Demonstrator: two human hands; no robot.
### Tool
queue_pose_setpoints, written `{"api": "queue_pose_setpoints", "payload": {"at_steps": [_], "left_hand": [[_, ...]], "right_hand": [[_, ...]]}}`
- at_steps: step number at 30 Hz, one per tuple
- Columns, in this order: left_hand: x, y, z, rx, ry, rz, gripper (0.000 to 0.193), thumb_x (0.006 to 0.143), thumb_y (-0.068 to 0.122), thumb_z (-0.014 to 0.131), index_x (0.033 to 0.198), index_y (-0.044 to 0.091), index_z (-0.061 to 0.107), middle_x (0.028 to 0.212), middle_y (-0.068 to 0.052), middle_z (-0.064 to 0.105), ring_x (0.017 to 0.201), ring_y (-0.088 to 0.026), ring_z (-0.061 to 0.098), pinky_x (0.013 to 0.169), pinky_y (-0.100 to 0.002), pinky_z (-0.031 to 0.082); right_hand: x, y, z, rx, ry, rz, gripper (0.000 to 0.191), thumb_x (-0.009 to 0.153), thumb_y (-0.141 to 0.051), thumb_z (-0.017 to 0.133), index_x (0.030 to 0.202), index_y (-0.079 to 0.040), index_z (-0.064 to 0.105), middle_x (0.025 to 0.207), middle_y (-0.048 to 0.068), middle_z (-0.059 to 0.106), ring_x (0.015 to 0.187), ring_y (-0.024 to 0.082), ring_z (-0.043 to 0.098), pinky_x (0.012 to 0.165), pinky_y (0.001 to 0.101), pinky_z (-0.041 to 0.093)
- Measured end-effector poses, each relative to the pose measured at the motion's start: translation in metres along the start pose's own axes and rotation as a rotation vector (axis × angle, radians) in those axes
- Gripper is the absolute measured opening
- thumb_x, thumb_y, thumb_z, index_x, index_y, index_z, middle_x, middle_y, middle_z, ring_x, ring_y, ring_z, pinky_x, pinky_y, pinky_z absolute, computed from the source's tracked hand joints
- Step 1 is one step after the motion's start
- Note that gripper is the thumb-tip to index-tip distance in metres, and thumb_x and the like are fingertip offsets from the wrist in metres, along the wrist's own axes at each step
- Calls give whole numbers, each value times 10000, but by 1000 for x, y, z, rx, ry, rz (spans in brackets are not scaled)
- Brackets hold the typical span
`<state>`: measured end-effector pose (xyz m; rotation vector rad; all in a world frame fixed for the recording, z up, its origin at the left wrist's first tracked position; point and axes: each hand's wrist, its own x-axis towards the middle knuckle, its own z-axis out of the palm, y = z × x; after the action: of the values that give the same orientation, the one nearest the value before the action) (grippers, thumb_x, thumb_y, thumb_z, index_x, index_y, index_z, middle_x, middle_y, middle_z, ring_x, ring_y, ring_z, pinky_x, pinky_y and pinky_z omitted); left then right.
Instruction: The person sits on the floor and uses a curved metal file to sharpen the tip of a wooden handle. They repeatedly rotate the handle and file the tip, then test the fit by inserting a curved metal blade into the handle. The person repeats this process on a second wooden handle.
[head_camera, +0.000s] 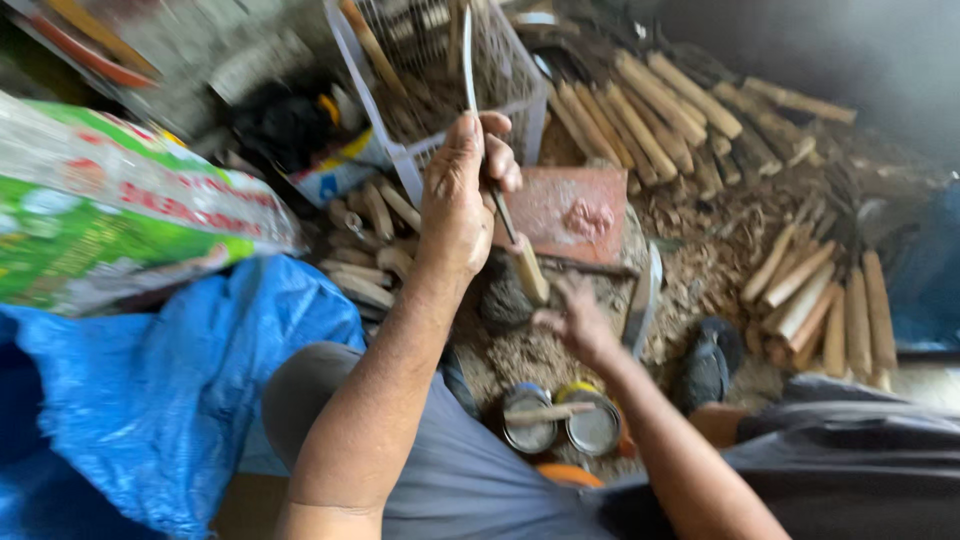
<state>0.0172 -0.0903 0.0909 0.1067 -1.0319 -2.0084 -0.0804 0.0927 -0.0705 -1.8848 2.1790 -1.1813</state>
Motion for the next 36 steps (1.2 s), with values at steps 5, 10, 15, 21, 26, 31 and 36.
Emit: {"api": "queue_pose_setpoints", "payload": {"at_steps": [5, 10, 15, 21, 26, 31, 36], "left_hand": [[-11, -14, -9, 62, 48, -32, 409, 1148, 387, 490, 1077, 10, 631, 742, 26, 457, 673, -86, 421, 632, -247, 380], [-19, -17, -5, 98, 10, -85, 415, 1156, 418, 474, 1070, 42, 626, 742, 44, 435, 683, -69, 397, 633, -230, 344], [-21, -12, 7, 248, -44, -100, 457, 1153, 452, 458, 1037, 45, 633, 708, 46, 464, 639, -58, 418, 579, -214, 330], [-25, -5, 14, 325, -128, -124, 493, 1151, 522, 443, 1058, 82, 644, 713, 55, 479, 638, -34, 430, 558, -199, 342], [-28, -7, 20, 374, -159, -128, 481, 1118, 564, 464, 1075, 126, 656, 835, 44, 582, 653, -28, 454, 595, -202, 356], [-34, -9, 21, 284, -207, -174, 466, 1189, 523, 483, 1078, 109, 666, 725, 62, 439, 647, -15, 388, 593, -183, 334], [-37, -10, 22, 216, -225, -234, 425, 1205, 480, 519, 1123, 88, 663, 775, 60, 430, 666, -16, 342, 633, -177, 315]], "right_hand": [[3, 47, -23, -230, -65, 449, 374, 912, -205, 754, 1276, -148, 693, 1320, 129, 628, 1221, 328, 536, 1040, 455, 482], [-1, 60, -21, -391, -39, 262, 431, 868, -141, 719, 1298, -134, 693, 1315, 103, 635, 1213, 384, 512, 999, 513, 420], [-1, 69, -12, -449, -194, 306, 309, 889, -143, 714, 1198, -156, 705, 1179, 85, 643, 1202, 332, 545, 1003, 523, 406], [19, 50, -40, -101, -123, 461, 231, 978, 2, 684, 1155, -140, 728, 1075, 45, 705, 918, 229, 673, 696, 345, 594], [31, -8, -128, -94, -184, 262, 224, 959, -43, 756, 1177, -90, 736, 1029, 87, 731, 875, 198, 715, 743, 317, 593], [45, -49, -159, -95, -159, 142, 274, 924, -57, 747, 1187, -134, 754, 1038, 70, 742, 859, 193, 728, 712, 306, 590], [55, -55, -162, -183, -203, 93, 289, 889, -57, 778, 1167, -136, 775, 1017, 79, 731, 854, 233, 707, 718, 351, 571]]}}
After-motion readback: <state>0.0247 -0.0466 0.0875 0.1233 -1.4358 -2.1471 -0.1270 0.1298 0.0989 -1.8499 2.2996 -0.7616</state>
